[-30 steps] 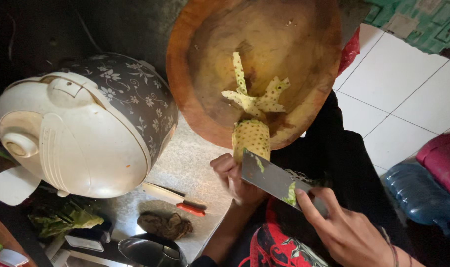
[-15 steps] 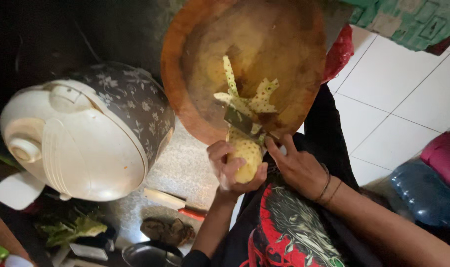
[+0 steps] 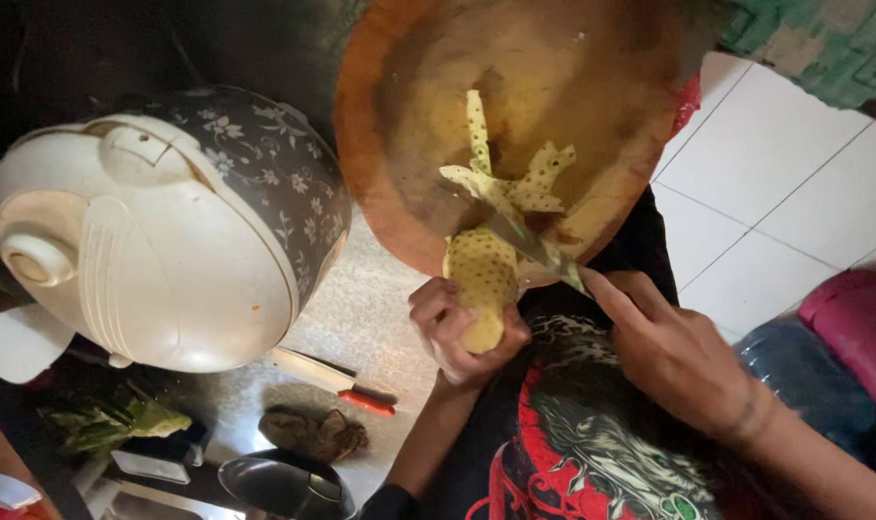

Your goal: The person uses a cleaver to peel a pineapple on a wooden cutting board, removing the skin in vertical strips.

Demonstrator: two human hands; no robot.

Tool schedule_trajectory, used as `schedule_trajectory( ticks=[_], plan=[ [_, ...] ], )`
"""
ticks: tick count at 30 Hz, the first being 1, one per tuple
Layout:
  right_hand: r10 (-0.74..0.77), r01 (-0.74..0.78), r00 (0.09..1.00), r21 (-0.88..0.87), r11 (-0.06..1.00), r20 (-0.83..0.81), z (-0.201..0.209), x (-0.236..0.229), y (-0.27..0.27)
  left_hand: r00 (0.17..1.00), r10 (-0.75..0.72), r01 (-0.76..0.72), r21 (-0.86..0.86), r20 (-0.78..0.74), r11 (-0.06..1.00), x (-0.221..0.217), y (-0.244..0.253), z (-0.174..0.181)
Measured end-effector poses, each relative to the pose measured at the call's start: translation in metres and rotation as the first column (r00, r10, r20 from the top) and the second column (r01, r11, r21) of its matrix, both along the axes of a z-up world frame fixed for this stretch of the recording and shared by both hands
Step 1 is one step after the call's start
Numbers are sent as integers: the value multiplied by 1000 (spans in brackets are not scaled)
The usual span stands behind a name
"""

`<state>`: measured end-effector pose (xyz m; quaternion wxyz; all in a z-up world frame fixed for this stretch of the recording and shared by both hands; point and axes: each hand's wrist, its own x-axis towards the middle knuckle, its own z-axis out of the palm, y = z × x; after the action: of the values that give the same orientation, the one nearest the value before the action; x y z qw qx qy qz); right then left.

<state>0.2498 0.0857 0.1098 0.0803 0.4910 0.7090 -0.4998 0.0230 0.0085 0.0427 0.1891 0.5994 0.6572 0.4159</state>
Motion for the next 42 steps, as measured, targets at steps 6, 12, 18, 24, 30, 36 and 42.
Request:
schedule_trajectory(
  ticks=[6, 12, 18, 24, 30, 36, 42],
  plan=[
    [391, -387, 920, -112, 915, 19, 19, 6, 21, 999, -44, 43, 61, 14, 997, -5, 5, -5],
    [608, -608, 791, -17, 794, 75, -28, -22, 33, 998, -37, 33, 83, 54, 996, 2, 5, -5],
    [238, -237, 971, 48, 970, -19, -68, -23, 22, 982, -180, 174, 109, 52, 979, -18, 17, -2],
    [162, -161, 986, -48, 986, 27, -26, -3, 15, 918, -396, 395, 39, 6, 918, -47, 32, 28],
    [330, -332, 943, -48, 942, -52, -24, -8, 6, 991, 84, -81, -34, 106, 996, 2, 21, 24],
    [285, -285, 959, -18, 959, 6, -71, -36, -1, 994, 5, -5, -2, 113, 1000, -8, 21, 17],
    [110, -114, 992, -61, 992, -58, -35, -17, 8, 884, -447, 454, -20, 139, 891, -56, 37, 20]
  ],
)
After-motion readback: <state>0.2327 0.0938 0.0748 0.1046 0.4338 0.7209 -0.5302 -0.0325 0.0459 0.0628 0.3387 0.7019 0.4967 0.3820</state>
